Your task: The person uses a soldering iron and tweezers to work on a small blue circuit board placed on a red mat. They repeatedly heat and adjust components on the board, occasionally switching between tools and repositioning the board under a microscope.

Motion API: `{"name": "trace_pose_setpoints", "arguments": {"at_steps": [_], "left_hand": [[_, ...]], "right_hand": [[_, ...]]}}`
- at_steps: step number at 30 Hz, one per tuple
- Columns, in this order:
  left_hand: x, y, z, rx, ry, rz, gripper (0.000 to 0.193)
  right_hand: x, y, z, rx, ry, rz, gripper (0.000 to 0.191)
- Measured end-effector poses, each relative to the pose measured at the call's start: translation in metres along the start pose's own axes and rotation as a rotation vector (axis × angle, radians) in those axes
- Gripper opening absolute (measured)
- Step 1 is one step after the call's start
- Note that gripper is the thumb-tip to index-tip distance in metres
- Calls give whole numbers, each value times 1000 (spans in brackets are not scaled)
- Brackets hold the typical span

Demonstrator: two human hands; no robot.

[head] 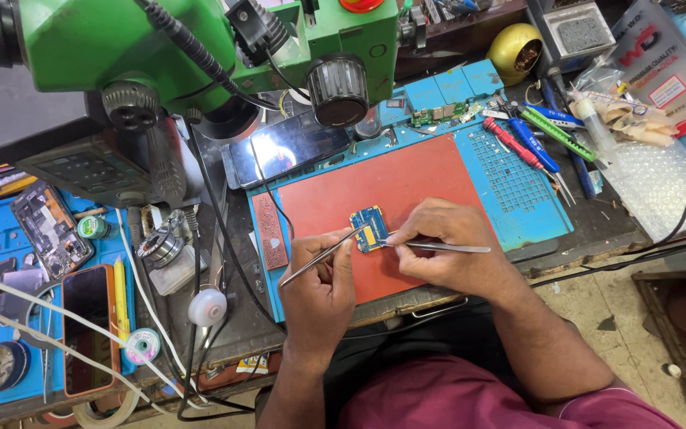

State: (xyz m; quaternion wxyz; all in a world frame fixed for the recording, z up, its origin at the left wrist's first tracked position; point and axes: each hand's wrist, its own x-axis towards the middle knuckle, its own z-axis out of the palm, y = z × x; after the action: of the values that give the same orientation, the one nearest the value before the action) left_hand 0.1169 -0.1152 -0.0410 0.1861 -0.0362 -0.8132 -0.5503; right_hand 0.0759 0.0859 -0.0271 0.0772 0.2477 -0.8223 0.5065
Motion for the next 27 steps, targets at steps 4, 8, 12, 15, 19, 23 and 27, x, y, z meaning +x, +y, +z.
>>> {"name": "trace_pose_setpoints", "arguments": {"at_steps": [4,8,12,15,19,23,27], "left_hand": [[0,1,0,19,5,3,11],[-1,0,1,3,11,12,11],[-1,0,1,-19,12,20,12],[0,0,1,-10,5,40,11],[-1,-1,1,-9,10,67,12],[-3,0,-2,-5,20,112,13],[-3,0,-2,-2,2,149,16]], "right_hand": [[-1,2,-1,2,21,2,16],[-6,7,-2,100,52,111,13],[-8,13,-4,163,125,101,14],[-8,16,-5,134,162,-43,15],[-9,16,-7,171,135,-35,13],[-13,15,-6,121,130,8,16],[-14,17,-7,76,136,-37,14]]}}
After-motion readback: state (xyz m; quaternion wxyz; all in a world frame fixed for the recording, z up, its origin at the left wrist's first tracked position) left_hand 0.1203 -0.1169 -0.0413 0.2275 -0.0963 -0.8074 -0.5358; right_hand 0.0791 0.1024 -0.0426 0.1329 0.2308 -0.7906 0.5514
